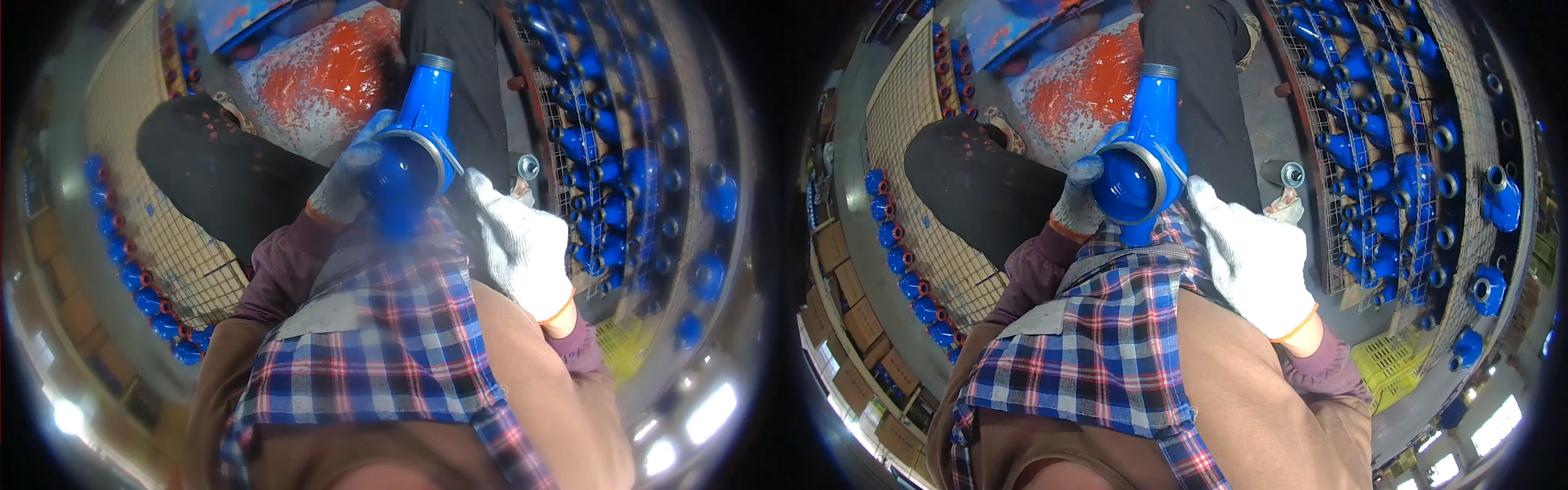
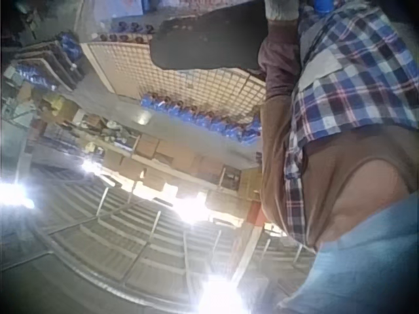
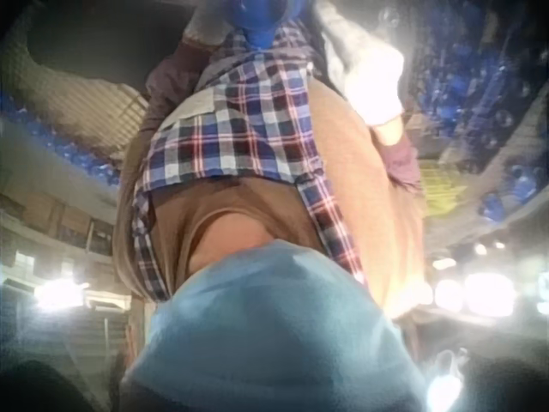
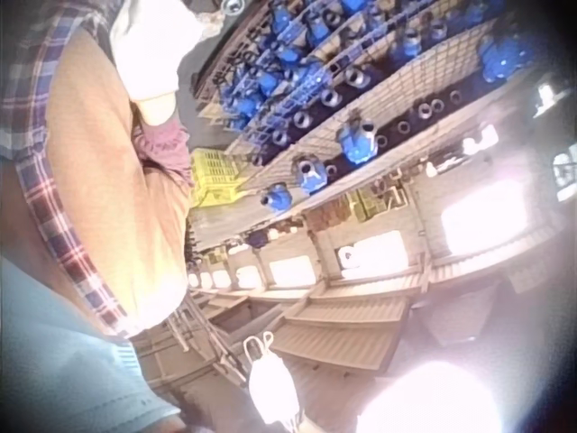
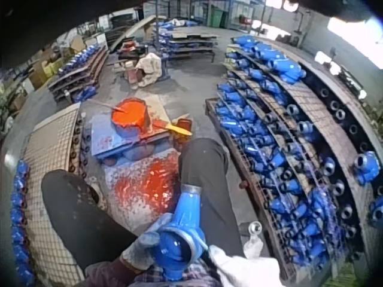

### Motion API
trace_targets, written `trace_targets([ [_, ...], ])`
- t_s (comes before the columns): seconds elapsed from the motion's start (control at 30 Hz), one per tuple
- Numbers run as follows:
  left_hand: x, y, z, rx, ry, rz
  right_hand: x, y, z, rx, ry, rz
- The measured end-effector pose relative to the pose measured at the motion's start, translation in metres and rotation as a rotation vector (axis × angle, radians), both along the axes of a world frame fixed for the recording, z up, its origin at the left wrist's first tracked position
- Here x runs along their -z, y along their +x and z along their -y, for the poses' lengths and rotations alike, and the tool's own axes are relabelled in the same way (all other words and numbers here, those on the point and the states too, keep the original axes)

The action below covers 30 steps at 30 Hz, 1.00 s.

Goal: Painting blue metal parts with orange paint using a brush and a spray can.

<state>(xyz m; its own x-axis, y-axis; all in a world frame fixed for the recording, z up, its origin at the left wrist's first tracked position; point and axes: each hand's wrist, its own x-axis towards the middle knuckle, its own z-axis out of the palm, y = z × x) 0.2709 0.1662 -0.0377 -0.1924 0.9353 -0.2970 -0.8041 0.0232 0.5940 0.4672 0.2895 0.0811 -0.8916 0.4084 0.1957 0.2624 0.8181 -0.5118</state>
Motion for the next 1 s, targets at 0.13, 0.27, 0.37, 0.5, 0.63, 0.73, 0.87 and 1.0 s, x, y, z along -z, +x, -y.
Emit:
trace_targets([
  [0.13,0.010,0.001,0.001,0.025,-0.145,-0.328,0.003,0.002,0.001,0.070,-0.066,0.097],
  [0.27,0.012,-0.001,0.006,-0.064,-0.095,-0.030,0.010,0.016,0.001,0.093,-0.062,0.172],
  [0.37,0.011,-0.007,0.010,-0.085,0.033,0.024,0.035,0.034,-0.013,0.295,-0.154,-0.011],
  [0.5,0.018,-0.016,0.015,-0.116,0.163,0.249,0.093,0.060,-0.024,0.593,-0.459,-0.077],
  [0.63,0.030,-0.017,0.028,-0.254,0.248,0.513,0.167,0.109,-0.028,0.858,-0.813,-0.457],
  [0.73,0.037,-0.014,0.042,-0.273,0.179,0.456,0.248,0.125,-0.022,0.832,-0.256,-0.006],
  [0.87,0.037,-0.012,0.056,-0.184,0.100,0.265,0.338,0.124,-0.003,0.873,-0.456,0.370],
  [1.0,0.027,-0.009,0.054,-0.170,0.064,0.207,0.336,0.111,-0.014,1.006,-0.583,0.506],
])
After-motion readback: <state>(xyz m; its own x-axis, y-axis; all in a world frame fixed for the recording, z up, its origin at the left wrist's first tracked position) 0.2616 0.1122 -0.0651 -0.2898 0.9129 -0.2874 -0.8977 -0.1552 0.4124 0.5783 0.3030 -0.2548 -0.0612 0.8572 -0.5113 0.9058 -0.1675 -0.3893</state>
